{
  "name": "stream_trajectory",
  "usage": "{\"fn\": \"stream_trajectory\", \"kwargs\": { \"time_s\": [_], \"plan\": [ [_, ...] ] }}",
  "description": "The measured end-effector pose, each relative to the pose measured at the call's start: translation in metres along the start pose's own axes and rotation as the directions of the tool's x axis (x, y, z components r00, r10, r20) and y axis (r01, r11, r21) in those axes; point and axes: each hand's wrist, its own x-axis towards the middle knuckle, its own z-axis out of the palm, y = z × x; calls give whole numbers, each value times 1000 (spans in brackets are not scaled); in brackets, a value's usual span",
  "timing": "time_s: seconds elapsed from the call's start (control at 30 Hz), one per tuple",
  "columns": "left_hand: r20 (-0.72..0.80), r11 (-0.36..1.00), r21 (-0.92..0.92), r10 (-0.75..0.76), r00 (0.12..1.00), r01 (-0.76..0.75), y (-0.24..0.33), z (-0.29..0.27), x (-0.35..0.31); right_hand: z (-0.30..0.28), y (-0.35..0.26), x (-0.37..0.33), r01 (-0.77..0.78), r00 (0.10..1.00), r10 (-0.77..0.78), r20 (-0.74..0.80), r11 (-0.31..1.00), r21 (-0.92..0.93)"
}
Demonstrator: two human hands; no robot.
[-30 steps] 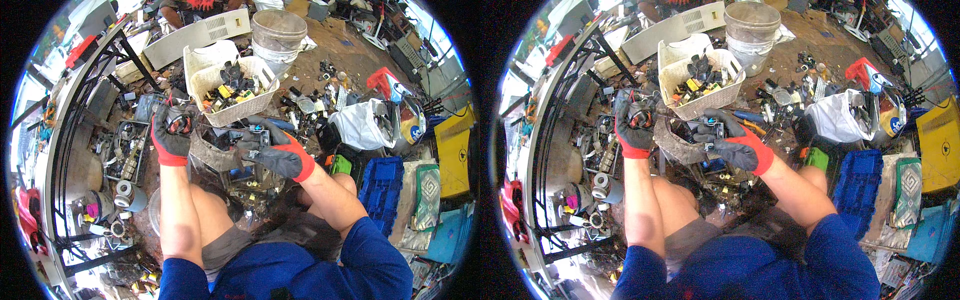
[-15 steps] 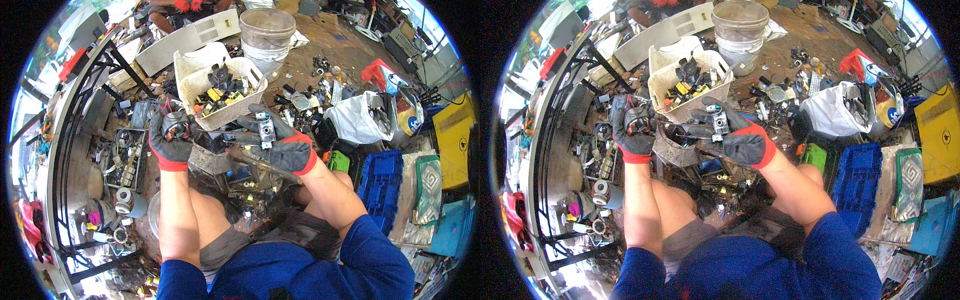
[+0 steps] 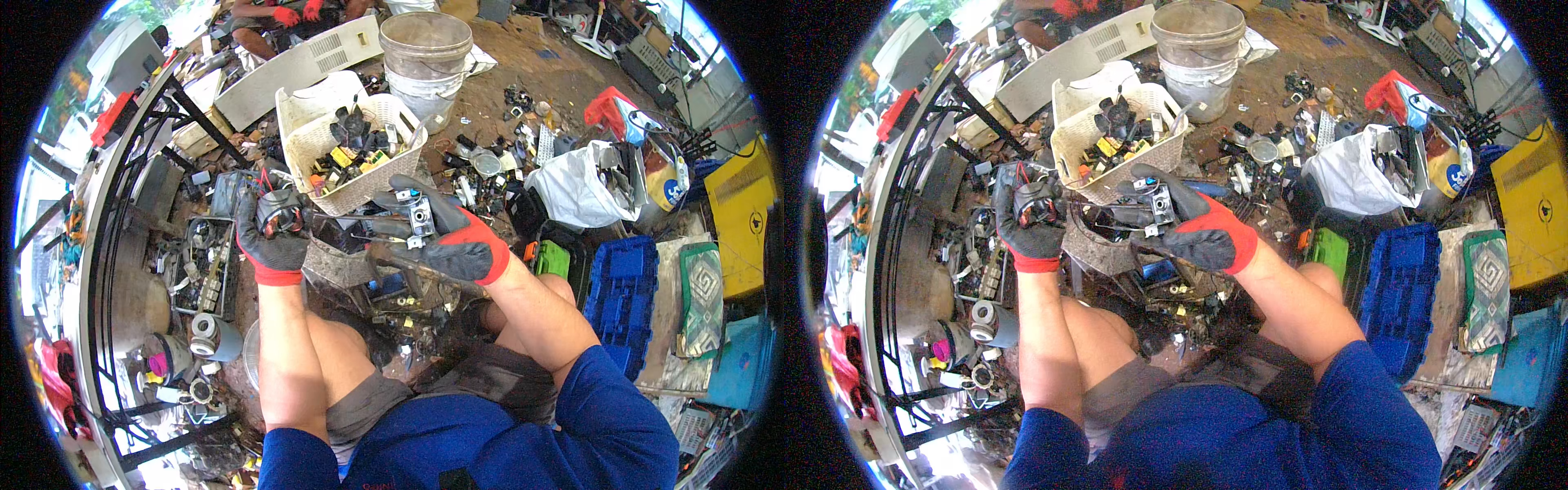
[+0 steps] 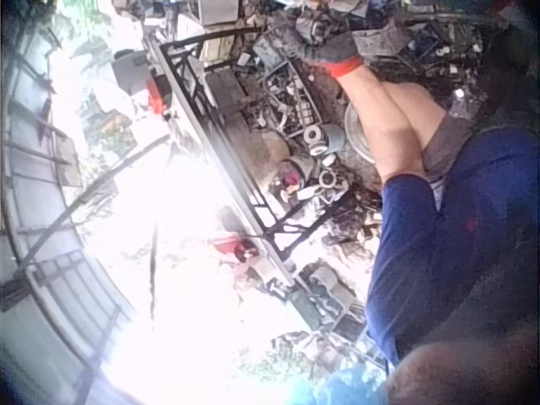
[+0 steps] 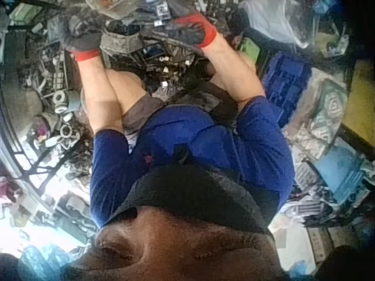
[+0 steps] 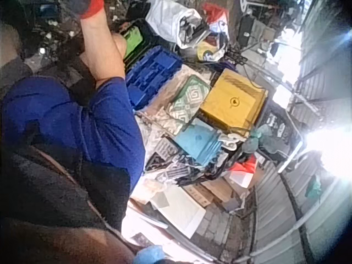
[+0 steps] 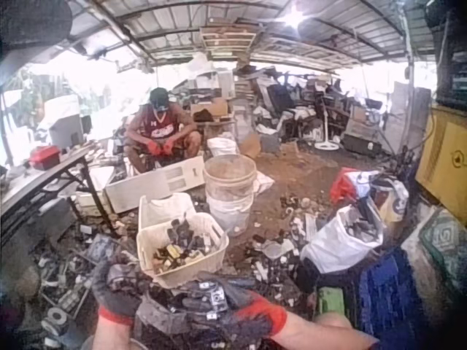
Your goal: The person sits on the floor in a cluttered workshop and disassembles a small electronic component using pliers. They strip wires and remove parts from the device, placing the separated pieces into a nearby container.
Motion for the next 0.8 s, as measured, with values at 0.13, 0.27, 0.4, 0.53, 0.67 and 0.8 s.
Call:
{"fn": "stream_trajectory", "kwargs": {
  "time_s": [0.13, 0.27, 0.4, 0.53, 0.67, 0.8],
  "plan": [
    [3, 997, -69, -37, 999, 38, 4, -1, -1, -1, 0, 1, -27, 1000, 27, -4, 1000, 10],
    [50, 994, -94, -47, 998, 52, 8, -8, -2, 2, -1, 2, -26, 1000, 26, -2, 996, -81],
    [101, 990, -123, -58, 993, 70, 9, -14, 0, 2, 0, 3, -39, 999, 38, -16, 996, -79],
    [99, 987, -139, -68, 993, 82, 10, -13, -1, 3, 2, 5, -34, 999, 29, -40, 993, -117],
    [152, 971, -212, -76, 986, 107, 12, -15, 0, 2, 6, 5, 18, 985, -103, -137, 856, -516],
    [178, 973, -204, -75, 981, 112, 9, -11, 2, -3, 15, 1, 27, 928, -358, -103, 341, -940]
  ]
}}
